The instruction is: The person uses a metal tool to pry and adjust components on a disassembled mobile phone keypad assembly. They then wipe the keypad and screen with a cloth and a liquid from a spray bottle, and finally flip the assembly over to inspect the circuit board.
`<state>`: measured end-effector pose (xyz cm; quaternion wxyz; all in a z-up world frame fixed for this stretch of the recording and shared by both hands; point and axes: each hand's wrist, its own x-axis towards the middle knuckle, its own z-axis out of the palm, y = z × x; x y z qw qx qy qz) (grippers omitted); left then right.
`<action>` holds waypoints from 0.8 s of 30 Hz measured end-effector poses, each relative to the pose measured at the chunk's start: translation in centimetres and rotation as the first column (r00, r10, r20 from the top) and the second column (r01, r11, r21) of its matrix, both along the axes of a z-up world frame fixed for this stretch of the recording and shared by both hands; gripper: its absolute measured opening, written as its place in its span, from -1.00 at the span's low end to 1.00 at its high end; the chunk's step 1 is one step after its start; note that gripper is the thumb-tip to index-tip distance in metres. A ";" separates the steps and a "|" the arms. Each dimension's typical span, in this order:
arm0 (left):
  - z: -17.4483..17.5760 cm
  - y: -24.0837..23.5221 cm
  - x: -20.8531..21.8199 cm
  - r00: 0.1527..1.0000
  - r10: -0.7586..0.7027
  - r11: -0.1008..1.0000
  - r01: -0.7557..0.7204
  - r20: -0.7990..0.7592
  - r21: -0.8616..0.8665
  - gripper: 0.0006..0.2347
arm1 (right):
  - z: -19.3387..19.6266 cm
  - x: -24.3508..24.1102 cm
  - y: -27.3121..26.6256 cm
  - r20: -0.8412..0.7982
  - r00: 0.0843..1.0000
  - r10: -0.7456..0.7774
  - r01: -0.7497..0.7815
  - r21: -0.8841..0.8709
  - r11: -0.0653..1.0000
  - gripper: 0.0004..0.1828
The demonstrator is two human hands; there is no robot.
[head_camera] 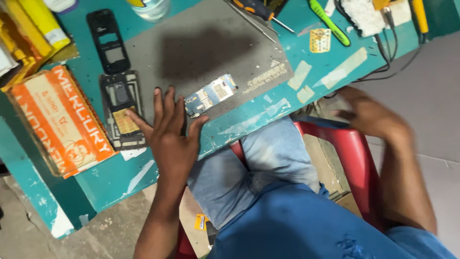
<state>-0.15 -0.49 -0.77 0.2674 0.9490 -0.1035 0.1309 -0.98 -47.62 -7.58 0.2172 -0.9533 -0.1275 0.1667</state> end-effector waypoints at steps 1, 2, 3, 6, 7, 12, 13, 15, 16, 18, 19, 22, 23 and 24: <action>0.0 0.0 -0.1 1.000 0.000 1.000 0.000 -0.009 -0.001 -0.52 | -0.7 0.5 1.7 0.002 1.000 0.019 -0.019 0.006 1.000 -0.34; 0.0 0.1 -0.1 1.000 0.003 1.000 -0.003 -0.015 0.004 -0.52 | -1.2 1.3 3.4 0.008 0.999 0.040 -0.041 0.017 0.999 -0.33; 0.1 0.1 -0.1 1.000 0.001 1.000 -0.001 -0.018 0.001 -0.53 | -1.4 2.3 4.6 0.085 0.996 0.013 -0.010 -0.042 0.999 -0.46; 0.3 0.0 0.0 1.000 -0.003 1.000 0.003 -0.016 0.005 -0.54 | -0.9 5.2 6.9 0.311 0.950 -0.025 0.120 -0.290 0.949 -0.69; 0.3 -0.1 0.1 1.000 -0.004 1.000 0.004 -0.012 0.012 -0.55 | -0.5 5.8 7.2 0.382 0.924 -0.021 0.177 -0.378 0.909 -0.74; 0.4 -0.1 -0.1 1.000 0.000 1.000 0.000 -0.023 0.008 -0.54 | 0.3 8.5 8.0 0.427 0.873 -0.236 0.200 0.129 0.971 -0.73; 0.4 -0.1 0.0 1.000 0.003 1.000 -0.002 -0.022 0.010 -0.55 | 0.1 9.2 8.2 0.439 0.870 -0.226 0.191 0.123 0.974 -0.73; 0.5 -0.1 0.3 1.000 0.003 1.000 -0.002 -0.016 0.022 -0.55 | -0.3 10.2 8.6 0.455 0.866 -0.208 0.178 0.108 0.978 -0.73; 0.5 -0.1 0.2 1.000 0.001 1.000 -0.001 -0.017 0.031 -0.56 | -0.5 10.3 8.7 0.458 0.865 -0.204 0.174 0.108 0.979 -0.73; 0.4 -0.1 0.1 1.000 0.002 0.999 -0.001 -0.023 0.041 -0.56 | -0.8 10.2 8.8 0.464 0.864 -0.198 0.169 0.103 0.980 -0.73; 0.5 -0.1 0.1 1.000 0.003 0.999 -0.002 -0.027 0.042 -0.56 | -0.9 10.0 8.8 0.466 0.864 -0.192 0.164 0.100 0.981 -0.73; 0.7 -0.2 0.3 1.000 0.004 0.999 -0.003 -0.024 0.041 -0.57 | -0.8 10.1 8.6 0.488 0.858 -0.163 0.150 0.065 0.987 -0.73; 0.7 -0.2 0.4 1.000 0.006 0.999 -0.005 -0.023 0.042 -0.57 | -0.8 10.2 8.6 0.497 0.855 -0.150 0.145 0.050 0.988 -0.72; 0.7 -0.2 0.4 1.000 0.008 0.999 -0.007 -0.024 0.043 -0.57 | -0.8 10.3 8.6 0.503 0.853 -0.136 0.137 0.036 0.990 -0.72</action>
